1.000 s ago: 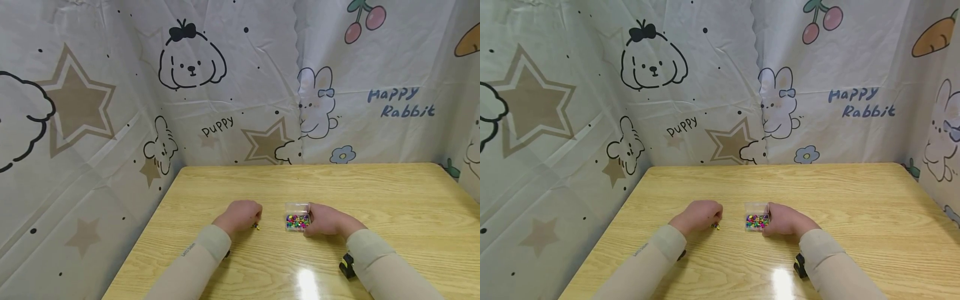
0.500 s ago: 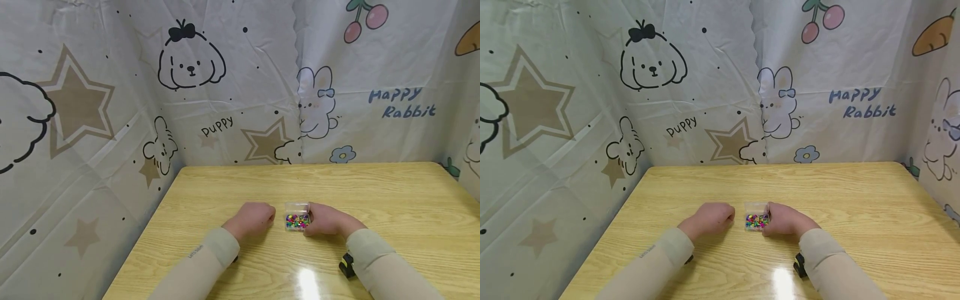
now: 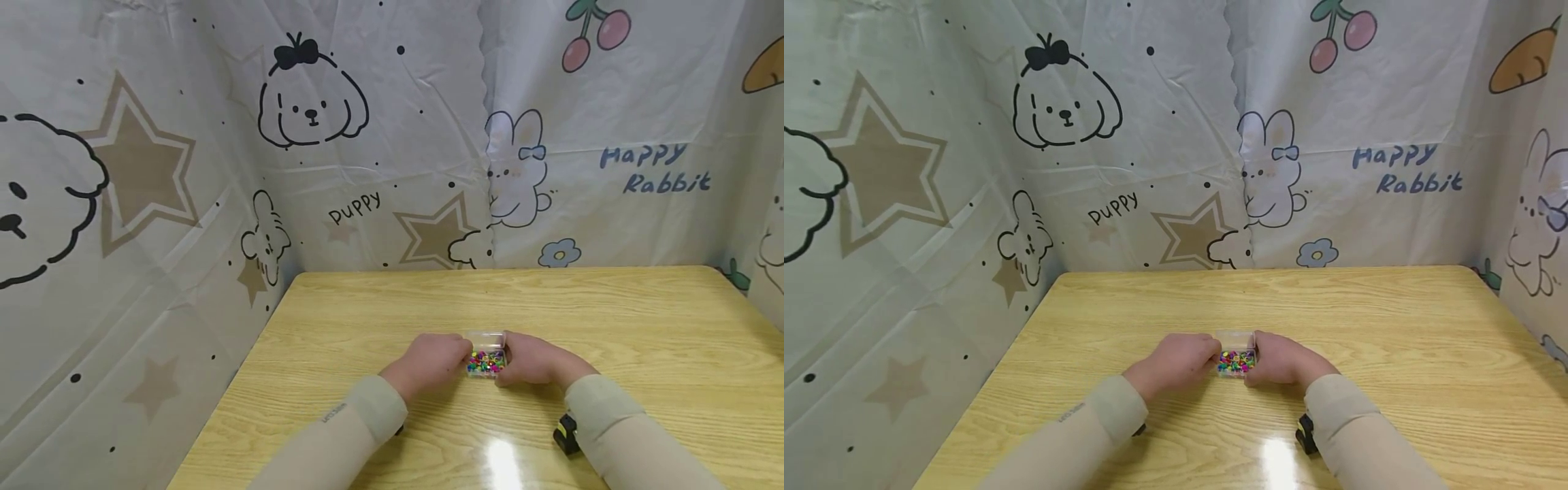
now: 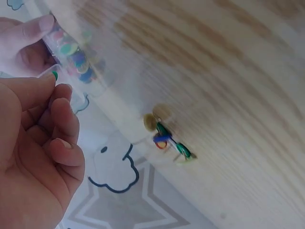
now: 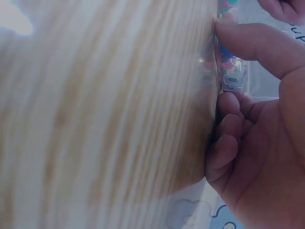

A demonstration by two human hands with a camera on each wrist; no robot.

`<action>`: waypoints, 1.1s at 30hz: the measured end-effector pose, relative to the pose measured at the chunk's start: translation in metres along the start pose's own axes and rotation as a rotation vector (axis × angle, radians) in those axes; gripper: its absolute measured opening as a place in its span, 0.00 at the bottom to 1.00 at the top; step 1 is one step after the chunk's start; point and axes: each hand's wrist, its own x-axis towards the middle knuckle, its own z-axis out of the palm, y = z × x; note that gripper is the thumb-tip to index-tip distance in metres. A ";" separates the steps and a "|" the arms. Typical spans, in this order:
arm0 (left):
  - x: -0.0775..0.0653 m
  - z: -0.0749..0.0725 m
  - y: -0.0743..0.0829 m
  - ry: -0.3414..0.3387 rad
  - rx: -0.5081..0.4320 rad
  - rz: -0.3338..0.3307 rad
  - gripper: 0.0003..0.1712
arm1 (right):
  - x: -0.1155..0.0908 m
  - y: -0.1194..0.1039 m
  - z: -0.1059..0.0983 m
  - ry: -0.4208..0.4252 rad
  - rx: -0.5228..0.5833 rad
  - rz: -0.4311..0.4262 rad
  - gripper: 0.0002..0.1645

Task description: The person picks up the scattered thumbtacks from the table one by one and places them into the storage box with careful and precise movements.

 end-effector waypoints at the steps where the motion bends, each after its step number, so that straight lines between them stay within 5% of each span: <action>1: 0.001 0.001 0.001 0.004 0.003 0.002 0.04 | 0.000 0.000 0.000 0.000 0.005 -0.001 0.35; 33: 0.005 0.006 0.014 -0.086 0.027 0.003 0.09 | -0.002 0.000 0.000 0.010 -0.049 -0.006 0.36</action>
